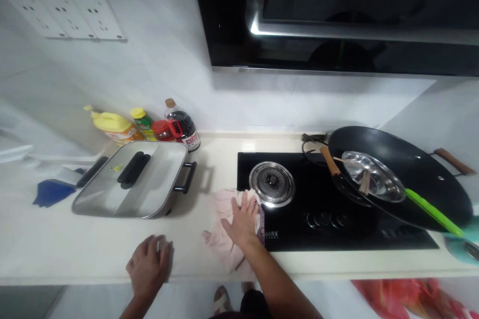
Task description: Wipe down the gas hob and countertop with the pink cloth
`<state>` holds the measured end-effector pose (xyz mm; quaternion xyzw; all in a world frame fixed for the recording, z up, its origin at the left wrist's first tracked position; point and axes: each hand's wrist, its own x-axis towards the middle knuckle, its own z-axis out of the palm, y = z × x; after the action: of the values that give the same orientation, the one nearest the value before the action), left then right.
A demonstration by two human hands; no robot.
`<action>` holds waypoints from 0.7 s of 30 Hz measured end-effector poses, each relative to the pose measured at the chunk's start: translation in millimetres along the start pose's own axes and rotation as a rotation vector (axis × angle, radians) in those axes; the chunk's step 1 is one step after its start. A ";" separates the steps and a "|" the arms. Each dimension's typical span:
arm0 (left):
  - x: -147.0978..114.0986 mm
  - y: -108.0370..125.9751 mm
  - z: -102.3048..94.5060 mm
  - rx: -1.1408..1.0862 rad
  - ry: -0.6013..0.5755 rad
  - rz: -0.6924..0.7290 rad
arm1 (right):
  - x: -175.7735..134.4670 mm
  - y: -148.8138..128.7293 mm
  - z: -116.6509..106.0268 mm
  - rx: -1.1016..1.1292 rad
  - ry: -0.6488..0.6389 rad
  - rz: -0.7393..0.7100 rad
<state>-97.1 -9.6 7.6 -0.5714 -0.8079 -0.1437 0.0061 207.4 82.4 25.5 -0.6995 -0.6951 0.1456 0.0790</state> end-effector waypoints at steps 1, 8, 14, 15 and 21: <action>0.2 -1.4 0.2 0.000 0.003 0.007 | 22.1 -1.8 -3.4 0.004 0.005 -0.023; -0.1 -11.6 0.6 0.030 0.028 0.035 | 199.6 15.0 -41.0 0.000 0.016 -0.074; -2.5 -13.5 3.6 0.072 0.082 0.085 | 278.1 37.3 -62.4 -0.010 -0.022 0.105; -2.5 -13.3 3.5 0.073 0.075 0.081 | 278.2 36.2 -62.8 -0.009 -0.011 0.134; -0.8 -8.8 -0.3 0.058 0.053 0.053 | 205.2 9.2 -45.1 -0.016 0.011 0.122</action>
<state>-105.1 -13.1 5.7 -0.5883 -0.7959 -0.1349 0.0478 228.5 290.6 46.0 -0.7422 -0.6518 0.1407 0.0680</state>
